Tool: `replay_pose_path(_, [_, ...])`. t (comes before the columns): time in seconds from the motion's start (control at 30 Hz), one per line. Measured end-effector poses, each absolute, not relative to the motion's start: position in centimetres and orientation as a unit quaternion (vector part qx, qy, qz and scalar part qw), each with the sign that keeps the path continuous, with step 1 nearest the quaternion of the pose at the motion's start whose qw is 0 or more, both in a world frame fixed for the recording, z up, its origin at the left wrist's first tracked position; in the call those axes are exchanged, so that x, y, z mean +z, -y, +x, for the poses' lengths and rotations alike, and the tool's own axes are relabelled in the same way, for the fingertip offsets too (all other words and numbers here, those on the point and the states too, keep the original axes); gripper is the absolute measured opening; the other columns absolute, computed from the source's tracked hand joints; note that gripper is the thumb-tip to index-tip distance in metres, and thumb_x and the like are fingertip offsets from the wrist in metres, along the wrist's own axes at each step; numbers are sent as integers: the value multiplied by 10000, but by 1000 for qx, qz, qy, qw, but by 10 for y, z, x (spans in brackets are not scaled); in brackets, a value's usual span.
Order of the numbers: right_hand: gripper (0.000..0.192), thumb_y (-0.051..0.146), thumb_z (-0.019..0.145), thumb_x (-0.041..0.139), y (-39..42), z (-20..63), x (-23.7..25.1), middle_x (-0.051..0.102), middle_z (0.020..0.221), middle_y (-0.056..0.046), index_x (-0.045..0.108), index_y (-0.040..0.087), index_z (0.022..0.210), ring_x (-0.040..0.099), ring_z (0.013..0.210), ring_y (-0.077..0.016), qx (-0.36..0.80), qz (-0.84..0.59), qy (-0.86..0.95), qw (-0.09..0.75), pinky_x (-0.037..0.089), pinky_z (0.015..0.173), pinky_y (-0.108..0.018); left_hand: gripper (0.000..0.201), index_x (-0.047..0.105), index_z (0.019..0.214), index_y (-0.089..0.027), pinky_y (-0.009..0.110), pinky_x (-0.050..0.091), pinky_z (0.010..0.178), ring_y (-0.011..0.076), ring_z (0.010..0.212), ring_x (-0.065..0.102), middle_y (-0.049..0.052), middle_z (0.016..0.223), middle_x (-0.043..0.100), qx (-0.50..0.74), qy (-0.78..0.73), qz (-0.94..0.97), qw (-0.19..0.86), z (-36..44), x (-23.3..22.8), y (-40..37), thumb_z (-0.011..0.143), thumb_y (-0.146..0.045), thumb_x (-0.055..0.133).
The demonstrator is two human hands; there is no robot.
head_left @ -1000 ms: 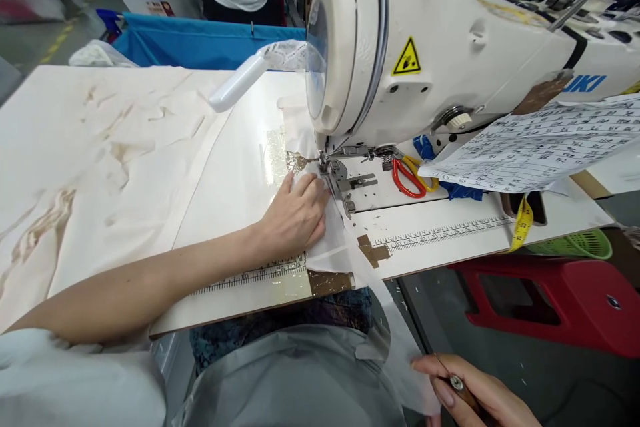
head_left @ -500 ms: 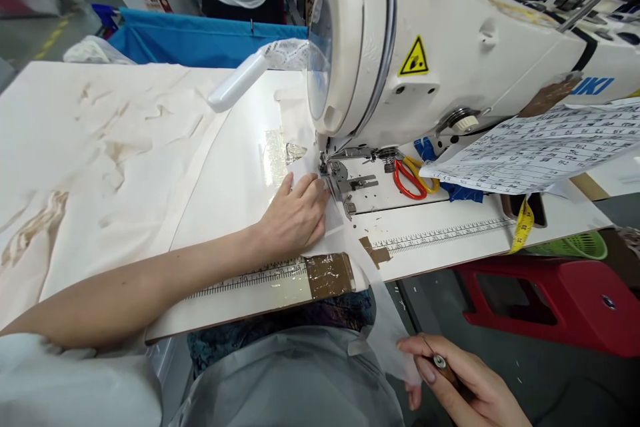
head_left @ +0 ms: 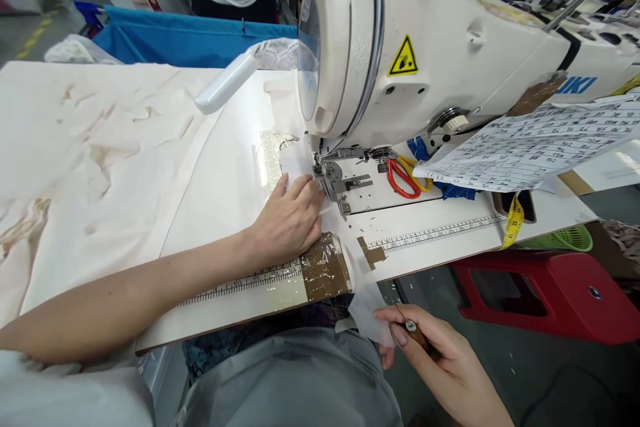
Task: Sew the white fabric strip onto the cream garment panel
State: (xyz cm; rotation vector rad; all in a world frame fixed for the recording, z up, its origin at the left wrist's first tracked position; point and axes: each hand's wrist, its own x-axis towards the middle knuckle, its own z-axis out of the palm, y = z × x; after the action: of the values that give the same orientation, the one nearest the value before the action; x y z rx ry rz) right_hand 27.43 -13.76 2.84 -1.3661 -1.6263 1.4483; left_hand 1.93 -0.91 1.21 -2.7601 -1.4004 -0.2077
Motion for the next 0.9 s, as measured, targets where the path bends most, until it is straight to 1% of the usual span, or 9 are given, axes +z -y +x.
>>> replay_pose_path(0.23, [227,308,1000,519,123,264,28,696,700,-19,716,217,1066,701,602,-165,514,-493,636,297,571,589,-238,435,562,1290,-77,555,340,1139,343,1337,418,190,1352,550,-78,453,-888,20,20,11,8,991,-296,334])
replay_pose_path(0.4, [209,292,994,534,120,260,21,688,738,-13,695,214,1103,708,621,-154,501,-506,631,307,568,632,-245,446,546,1312,-47,514,322,1154,336,1332,412,191,1342,558,-78,456,-886,37,21,12,8,999,-290,341])
replay_pose_path(0.5, [227,347,998,539,120,254,18,680,689,-1,675,209,1118,709,620,-160,535,-525,588,304,561,646,-256,431,555,1302,-14,493,412,1047,337,1195,489,213,1247,595,-53,465,-883,48,22,16,5,987,-186,317])
replay_pose_path(0.57, [261,404,989,556,123,246,15,676,708,5,652,208,1131,714,611,-167,596,-525,519,315,568,654,-280,461,547,1320,-26,480,457,935,325,1089,518,212,1196,613,-45,471,-879,53,21,17,3,950,-80,277])
replay_pose_path(0.63, [312,464,963,588,127,236,10,669,732,13,622,207,1137,714,588,-175,671,-506,428,332,580,655,-315,507,537,1341,-58,462,462,876,315,1047,517,200,1187,619,-44,470,-879,63,20,17,0,921,-23,256])
replay_pose_path(0.73, [395,525,916,639,134,223,3,647,709,28,591,196,1129,705,557,-183,735,-476,332,350,583,635,-343,465,566,1304,-73,429,455,854,306,1045,508,187,1173,619,-45,463,-882,79,18,17,-2,942,-48,275])
replay_pose_path(0.83, [408,535,913,640,138,217,0,642,729,20,589,186,1118,710,579,-183,722,-487,334,360,578,651,-336,396,591,1253,-49,423,458,855,303,1045,502,187,1171,609,-56,462,-883,63,17,17,1,971,-125,324])
replay_pose_path(0.9, [377,522,937,611,139,218,0,648,748,11,599,188,1112,711,599,-175,696,-498,368,363,574,668,-320,397,575,1273,-31,432,459,867,305,1045,499,190,1181,597,-61,459,-885,51,17,18,4,978,-177,353])
